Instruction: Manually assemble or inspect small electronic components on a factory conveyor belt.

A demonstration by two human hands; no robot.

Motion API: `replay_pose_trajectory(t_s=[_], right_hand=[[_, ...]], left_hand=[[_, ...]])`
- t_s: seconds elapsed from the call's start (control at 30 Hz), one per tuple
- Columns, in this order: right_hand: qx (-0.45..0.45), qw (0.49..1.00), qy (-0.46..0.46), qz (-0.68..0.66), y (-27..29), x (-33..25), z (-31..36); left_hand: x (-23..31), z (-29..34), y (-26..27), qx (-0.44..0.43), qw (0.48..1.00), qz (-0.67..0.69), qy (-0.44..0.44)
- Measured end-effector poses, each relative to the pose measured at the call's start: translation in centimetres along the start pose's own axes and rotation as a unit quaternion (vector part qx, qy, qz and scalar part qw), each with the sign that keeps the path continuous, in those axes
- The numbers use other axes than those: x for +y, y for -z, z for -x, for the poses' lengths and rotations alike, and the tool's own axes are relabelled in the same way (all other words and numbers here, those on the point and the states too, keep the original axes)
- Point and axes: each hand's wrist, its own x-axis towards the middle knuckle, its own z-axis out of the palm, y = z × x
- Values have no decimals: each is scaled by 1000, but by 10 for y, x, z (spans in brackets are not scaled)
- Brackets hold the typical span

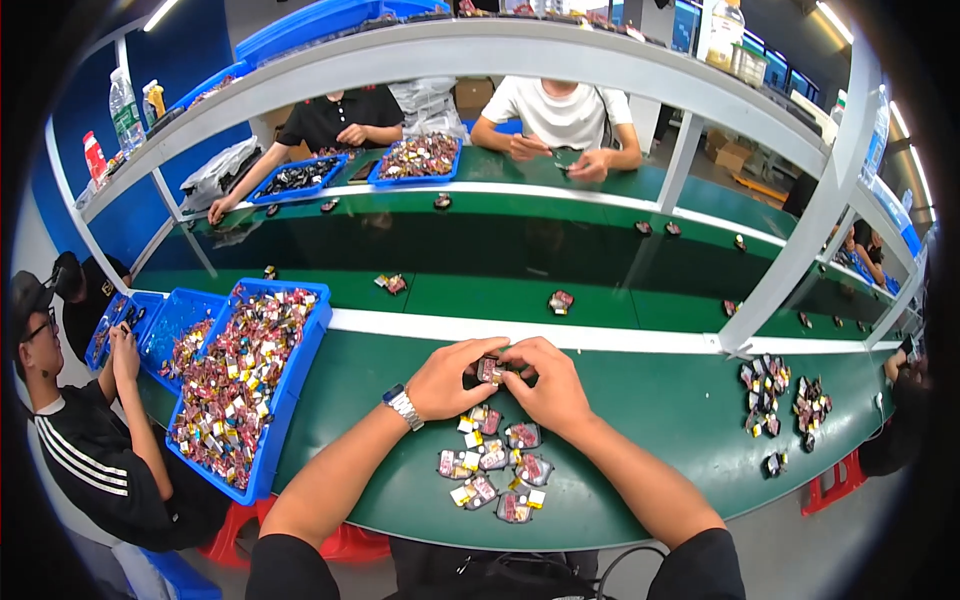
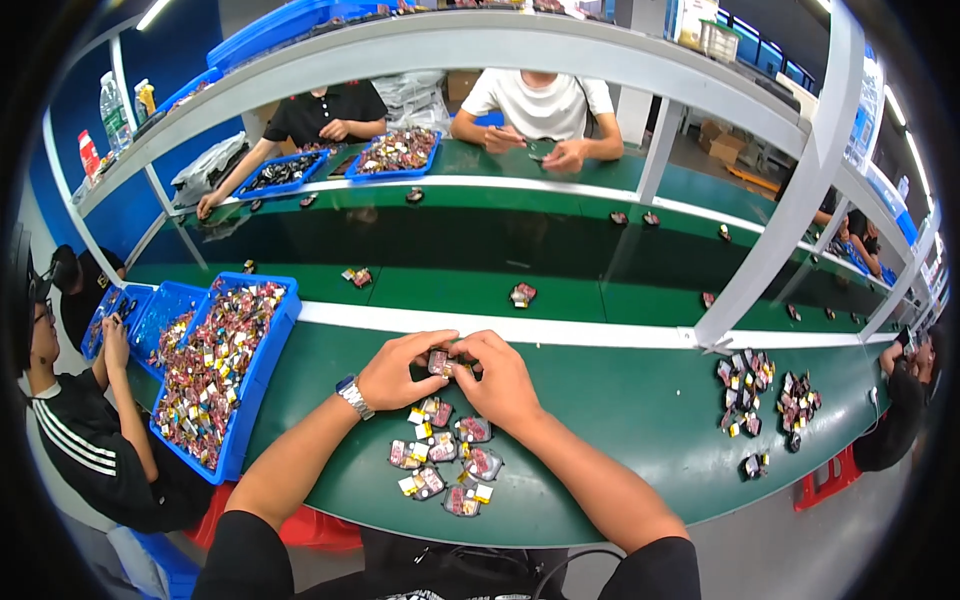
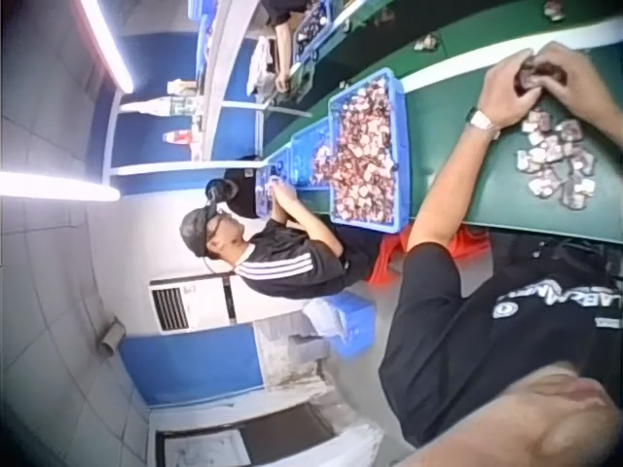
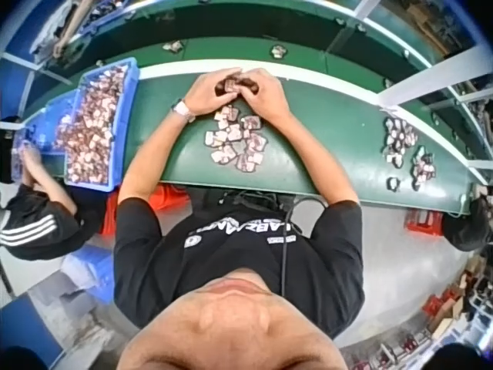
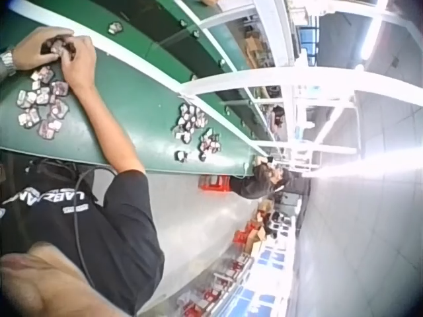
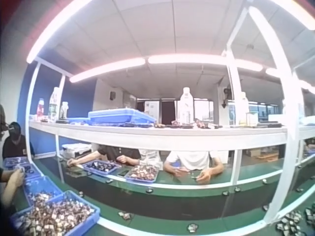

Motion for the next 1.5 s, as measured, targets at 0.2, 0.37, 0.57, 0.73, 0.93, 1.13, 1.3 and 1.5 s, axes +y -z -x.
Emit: replay_pose_trajectory(t_s=[0.2, 0.37, 0.57, 0.73, 0.93, 1.13, 1.3, 1.5], right_hand=[[-5, 1000, 23, 16, -1, 15, -4], [152, 988, -15, 29, -2, 42, -8], [147, 985, 37, 78, -9, 33, -3], [157, 985, 17, 67, -8, 23, 15], [127, 987, 23, 90, 19, 6, 59], [150, 983, -8, 106, 44, 13, 74], [127, 987, -5, 101, 43, 15, 69], [104, 990, 4, 97, 34, 12, 53]], left_hand=[[-42, -1, -5, -26, 985, 153, 69], [-42, -8, -11, -40, 976, 202, 77], [-51, -9, -9, 32, 971, 229, 62], [-47, -9, -14, 58, 973, 215, 65], [-48, -6, -8, 37, 979, 187, 68], [-46, -9, -11, 47, 979, 183, 81], [-47, -11, -8, 39, 975, 198, 89], [-49, -10, -10, 26, 968, 239, 76]])
